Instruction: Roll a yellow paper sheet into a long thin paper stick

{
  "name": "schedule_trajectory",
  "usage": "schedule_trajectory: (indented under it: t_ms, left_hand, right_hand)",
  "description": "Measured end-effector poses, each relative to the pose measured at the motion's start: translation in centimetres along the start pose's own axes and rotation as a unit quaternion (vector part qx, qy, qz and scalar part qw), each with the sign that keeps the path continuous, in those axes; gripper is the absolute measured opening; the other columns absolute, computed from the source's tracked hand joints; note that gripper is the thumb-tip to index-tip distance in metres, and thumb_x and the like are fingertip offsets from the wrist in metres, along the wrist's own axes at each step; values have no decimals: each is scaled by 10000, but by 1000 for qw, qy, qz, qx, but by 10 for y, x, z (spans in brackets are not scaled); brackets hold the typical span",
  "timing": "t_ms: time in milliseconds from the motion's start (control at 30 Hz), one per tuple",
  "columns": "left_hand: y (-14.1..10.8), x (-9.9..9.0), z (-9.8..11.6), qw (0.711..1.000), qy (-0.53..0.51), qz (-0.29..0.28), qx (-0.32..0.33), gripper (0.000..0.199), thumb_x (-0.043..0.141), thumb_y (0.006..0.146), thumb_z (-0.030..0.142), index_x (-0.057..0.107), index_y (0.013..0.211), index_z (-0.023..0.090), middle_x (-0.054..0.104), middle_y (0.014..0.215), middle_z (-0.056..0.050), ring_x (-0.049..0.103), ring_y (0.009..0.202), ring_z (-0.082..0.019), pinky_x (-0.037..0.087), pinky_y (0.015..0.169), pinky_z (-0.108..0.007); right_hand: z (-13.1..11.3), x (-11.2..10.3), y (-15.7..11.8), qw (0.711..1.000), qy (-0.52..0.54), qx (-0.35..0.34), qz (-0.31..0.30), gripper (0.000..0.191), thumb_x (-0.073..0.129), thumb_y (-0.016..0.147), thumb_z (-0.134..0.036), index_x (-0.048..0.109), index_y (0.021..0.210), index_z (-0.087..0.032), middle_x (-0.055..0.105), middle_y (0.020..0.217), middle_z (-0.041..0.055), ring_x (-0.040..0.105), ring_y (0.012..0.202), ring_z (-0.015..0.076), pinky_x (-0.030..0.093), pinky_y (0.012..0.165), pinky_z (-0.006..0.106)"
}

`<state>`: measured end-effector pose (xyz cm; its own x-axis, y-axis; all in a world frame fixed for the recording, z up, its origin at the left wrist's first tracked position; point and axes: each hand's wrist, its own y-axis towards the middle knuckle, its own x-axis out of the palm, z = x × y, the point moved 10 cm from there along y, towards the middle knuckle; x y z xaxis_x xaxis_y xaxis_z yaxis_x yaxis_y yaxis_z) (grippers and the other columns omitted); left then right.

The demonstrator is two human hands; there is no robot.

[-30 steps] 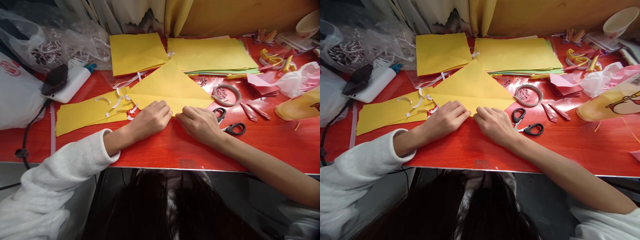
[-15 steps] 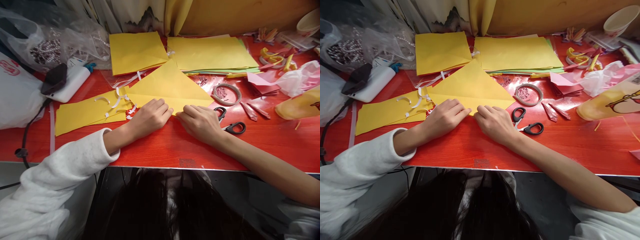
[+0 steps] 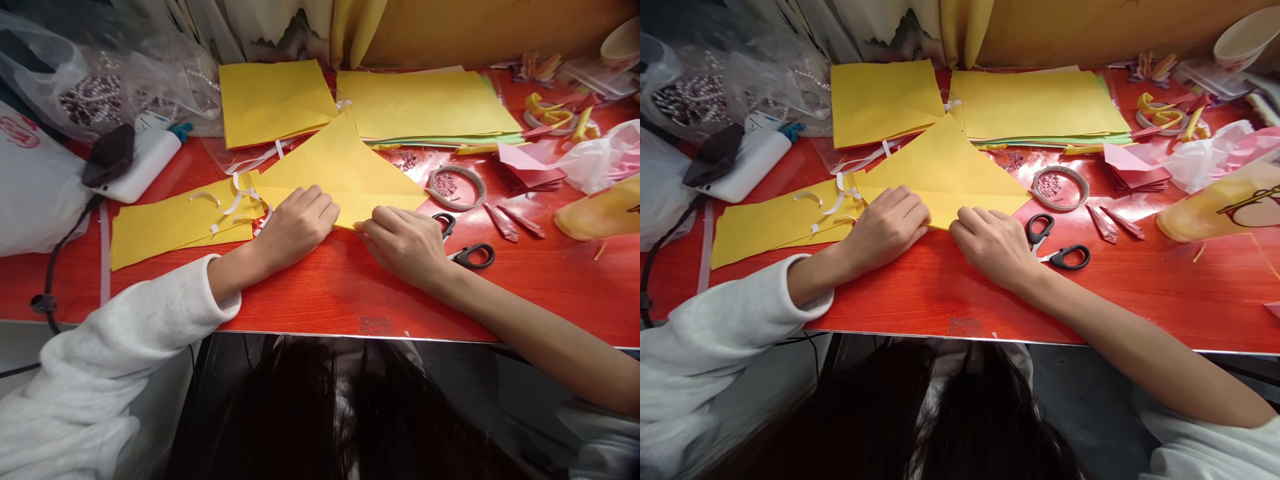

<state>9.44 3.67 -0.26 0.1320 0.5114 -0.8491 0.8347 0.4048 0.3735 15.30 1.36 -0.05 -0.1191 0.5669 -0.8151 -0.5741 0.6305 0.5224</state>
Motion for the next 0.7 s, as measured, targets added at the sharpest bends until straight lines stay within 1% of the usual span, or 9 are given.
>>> schedule_trajectory:
  t_ms: [133, 200, 333, 433, 567, 700]
  left_hand:
    - [0, -1, 2, 1000, -23, 4, 5, 190, 427, 894, 239, 545, 804, 121, 584, 799, -74, 532, 807, -213, 394, 666, -319]
    - [-1, 0, 3, 999, -33, 0, 4, 208, 416, 900, 241, 549, 799, 118, 585, 795, -77, 533, 803, -210, 393, 664, -317]
    - [0, 1, 0, 999, -50, -4, -10, 234, 392, 909, 231, 557, 791, 114, 583, 786, -85, 528, 787, -208, 396, 666, -323]
    - [0, 1, 0, 998, -58, -6, -11, 253, 384, 913, 235, 563, 782, 112, 586, 783, -92, 527, 782, -210, 397, 664, -328]
    - [0, 4, 1, 998, -65, -17, -4, 310, 354, 928, 230, 568, 742, 104, 586, 746, -86, 534, 770, -204, 391, 661, -322]
    - [-2, 6, 4, 999, -47, -21, 16, 315, 339, 927, 191, 586, 752, 105, 590, 735, -77, 534, 770, -197, 398, 683, -330]
  right_hand:
    - [1, 0, 1, 1000, -14, 4, 3, 233, 432, 847, -120, 535, 643, -162, 512, 624, 2, 361, 547, 92, 247, 510, 249]
    - [1, -2, 1, 1000, -20, 3, 10, 236, 436, 847, -117, 532, 636, -162, 516, 625, 4, 366, 544, 91, 245, 507, 250]
    - [1, 1, 1, 1000, -15, 8, -6, 226, 432, 866, -151, 579, 696, -164, 544, 662, 16, 398, 559, 99, 250, 513, 255]
    - [1, 3, 1, 1000, -13, 8, -16, 243, 431, 879, -191, 598, 703, -164, 542, 652, 17, 399, 555, 101, 248, 511, 257]
    - [0, 5, 0, 1000, -12, 2, -16, 259, 420, 874, -168, 607, 695, -168, 526, 632, 7, 385, 546, 99, 241, 509, 257]
    - [1, 4, 0, 1000, -18, 8, -7, 227, 431, 873, -167, 618, 744, -177, 531, 659, 6, 380, 551, 101, 231, 506, 258]
